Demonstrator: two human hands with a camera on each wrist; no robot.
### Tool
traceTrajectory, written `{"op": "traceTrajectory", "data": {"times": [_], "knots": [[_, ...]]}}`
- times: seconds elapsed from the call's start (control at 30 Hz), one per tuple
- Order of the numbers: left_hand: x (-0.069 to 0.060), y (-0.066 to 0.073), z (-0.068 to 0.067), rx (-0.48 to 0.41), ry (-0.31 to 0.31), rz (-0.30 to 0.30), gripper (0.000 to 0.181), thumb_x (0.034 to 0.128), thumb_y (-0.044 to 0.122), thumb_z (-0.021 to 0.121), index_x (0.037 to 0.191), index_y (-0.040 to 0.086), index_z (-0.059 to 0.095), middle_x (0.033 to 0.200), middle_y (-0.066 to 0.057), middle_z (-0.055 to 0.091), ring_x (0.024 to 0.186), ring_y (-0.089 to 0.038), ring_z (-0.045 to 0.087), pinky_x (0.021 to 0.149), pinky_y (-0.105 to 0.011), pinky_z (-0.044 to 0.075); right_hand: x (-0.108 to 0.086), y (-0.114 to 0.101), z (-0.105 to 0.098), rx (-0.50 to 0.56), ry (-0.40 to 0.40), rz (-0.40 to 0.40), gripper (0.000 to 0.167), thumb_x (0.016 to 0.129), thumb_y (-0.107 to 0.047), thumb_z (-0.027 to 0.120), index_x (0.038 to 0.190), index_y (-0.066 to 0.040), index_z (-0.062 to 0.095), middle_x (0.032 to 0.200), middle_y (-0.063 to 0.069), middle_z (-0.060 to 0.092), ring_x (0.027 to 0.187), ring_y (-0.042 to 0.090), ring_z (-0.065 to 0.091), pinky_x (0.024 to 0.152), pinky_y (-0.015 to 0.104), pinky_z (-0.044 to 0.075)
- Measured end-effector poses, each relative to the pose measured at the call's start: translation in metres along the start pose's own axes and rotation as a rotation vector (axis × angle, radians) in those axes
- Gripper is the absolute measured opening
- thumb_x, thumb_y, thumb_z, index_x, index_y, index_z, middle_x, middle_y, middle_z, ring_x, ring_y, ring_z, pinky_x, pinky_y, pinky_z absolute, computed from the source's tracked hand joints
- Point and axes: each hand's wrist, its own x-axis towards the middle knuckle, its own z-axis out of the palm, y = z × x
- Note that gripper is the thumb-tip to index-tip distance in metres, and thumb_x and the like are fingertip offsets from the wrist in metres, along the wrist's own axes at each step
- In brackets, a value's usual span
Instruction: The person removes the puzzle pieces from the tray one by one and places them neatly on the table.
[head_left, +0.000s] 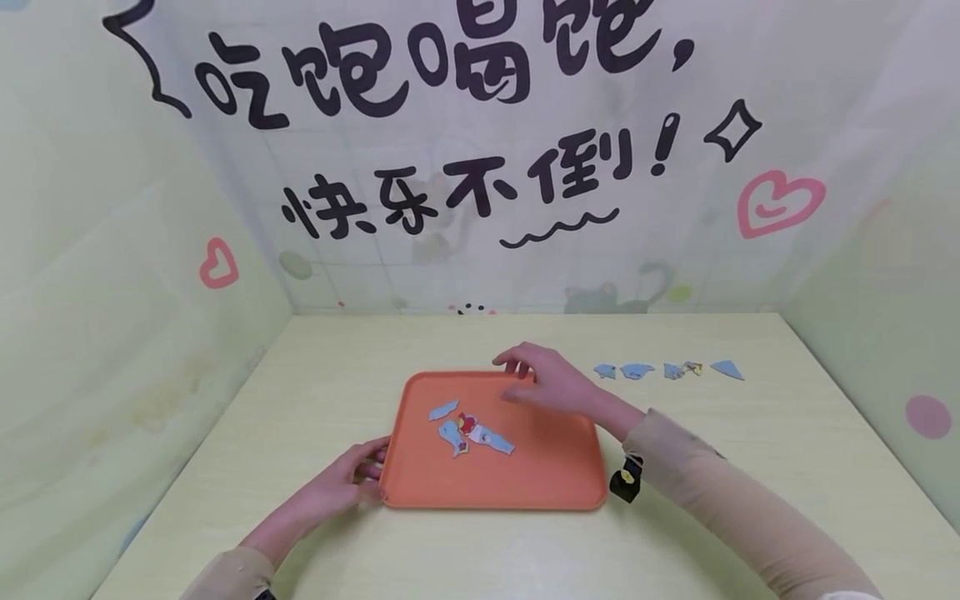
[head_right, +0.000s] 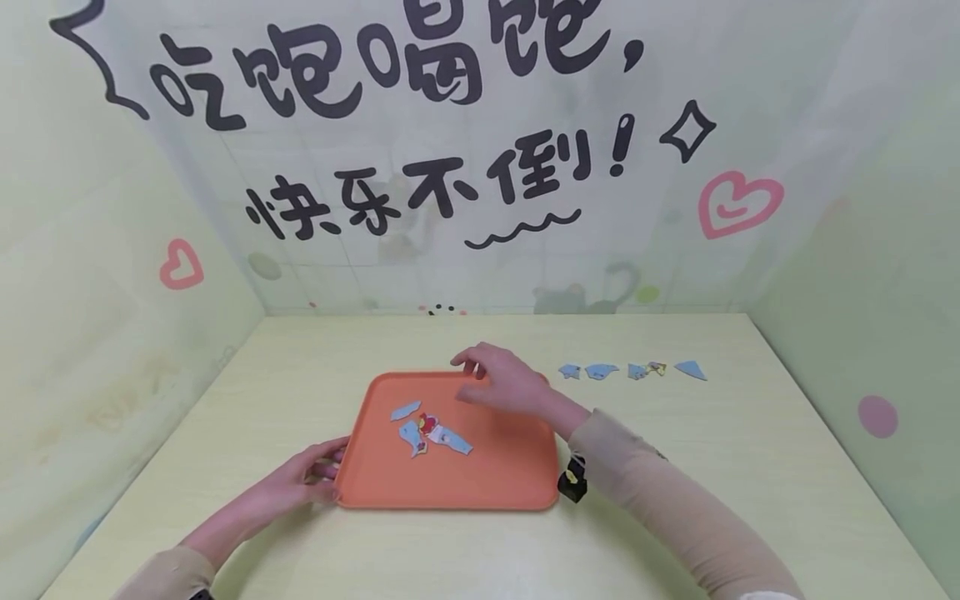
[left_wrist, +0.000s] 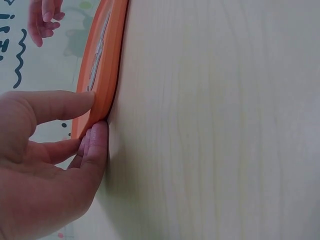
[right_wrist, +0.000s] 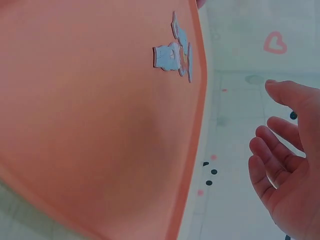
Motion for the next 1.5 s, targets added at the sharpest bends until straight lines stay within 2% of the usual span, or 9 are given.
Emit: {"op": "traceTrajectory", "data": {"times": [0.1,0.23,0.33,0.5,0.67,0.83,1.03,1.27,1.5], "knots": [[-0.001,-0.001,0.000,-0.002,0.006,-0.013,0.084,0.0801,0.001,0.071,0.152,-0.006,0.027,0.137,-0.024,0.046,0.114,-0.028,0.055,0.087,-0.031,0.048,0.000,-0.001,0.006,0.007,-0.030,0.013,0.047,0.088,-0.023,0.074,0.130,-0.011,0.060,0.112,0.010,0.063,0.105,0.031,0.059,0.090,0.047,0.052],[-0.001,-0.002,-0.001,-0.003,-0.004,0.003,0.083,0.0815,0.002,0.071,0.152,-0.005,0.028,0.137,-0.024,0.046,0.114,-0.027,0.055,0.087,-0.030,0.048,0.000,-0.002,0.013,0.010,-0.056,0.023,0.051,0.087,-0.025,0.075,0.132,-0.009,0.058,0.118,0.013,0.063,0.109,0.029,0.058,0.091,0.048,0.051],[0.000,-0.002,-0.001,-0.007,-0.016,0.017,0.083,0.0823,0.002,0.071,0.152,-0.005,0.027,0.137,-0.025,0.046,0.114,-0.029,0.055,0.088,-0.031,0.047,-0.001,-0.002,0.017,0.000,-0.073,0.030,0.054,0.087,-0.029,0.075,0.134,-0.009,0.057,0.120,0.012,0.063,0.110,0.028,0.057,0.091,0.047,0.051],[0.000,-0.001,-0.001,-0.006,-0.009,0.006,0.084,0.0807,0.001,0.071,0.152,-0.005,0.027,0.138,-0.025,0.046,0.115,-0.029,0.054,0.089,-0.032,0.047,-0.002,-0.002,0.023,-0.013,-0.095,0.017,0.056,0.087,-0.030,0.075,0.135,-0.008,0.057,0.123,0.012,0.062,0.111,0.028,0.057,0.092,0.047,0.051],[0.001,0.001,-0.001,-0.003,-0.010,0.007,0.084,0.0807,0.001,0.071,0.152,-0.005,0.027,0.137,-0.025,0.046,0.115,-0.029,0.054,0.089,-0.032,0.047,-0.003,-0.001,0.027,-0.039,-0.115,0.020,0.057,0.086,-0.033,0.076,0.135,-0.011,0.057,0.121,0.008,0.062,0.111,0.024,0.057,0.093,0.043,0.050],[0.001,0.001,-0.001,-0.002,-0.021,0.015,0.083,0.0816,0.002,0.071,0.152,-0.006,0.027,0.136,-0.025,0.046,0.115,-0.029,0.054,0.089,-0.032,0.047,-0.004,0.000,0.031,-0.114,-0.158,0.019,0.060,0.085,-0.041,0.075,0.136,-0.017,0.056,0.123,-0.001,0.061,0.111,0.015,0.055,0.094,0.036,0.050],[0.000,0.001,-0.001,0.003,-0.019,0.012,0.083,0.0816,0.002,0.071,0.152,-0.006,0.027,0.137,-0.025,0.046,0.115,-0.029,0.054,0.090,-0.033,0.047,-0.005,0.000,0.037,-0.209,-0.229,0.009,0.064,0.082,-0.044,0.078,0.137,-0.021,0.056,0.131,-0.005,0.059,0.115,0.013,0.054,0.098,0.034,0.050],[-0.001,-0.001,0.000,-0.002,-0.016,0.010,0.084,0.0808,0.001,0.070,0.152,-0.006,0.027,0.137,-0.025,0.046,0.114,-0.029,0.055,0.090,-0.033,0.047,-0.007,-0.001,0.042,-0.247,-0.287,0.016,0.067,0.080,-0.047,0.078,0.138,-0.021,0.056,0.132,-0.005,0.057,0.121,0.013,0.051,0.104,0.035,0.047],[0.000,-0.002,0.000,-0.001,-0.013,0.010,0.084,0.0801,0.000,0.070,0.152,-0.006,0.027,0.137,-0.025,0.047,0.113,-0.028,0.055,0.089,-0.033,0.047,-0.010,0.002,0.045,-0.230,-0.322,0.008,0.063,0.078,-0.046,0.080,0.133,-0.022,0.059,0.116,-0.006,0.055,0.105,0.009,0.049,0.086,0.025,0.047]]}}
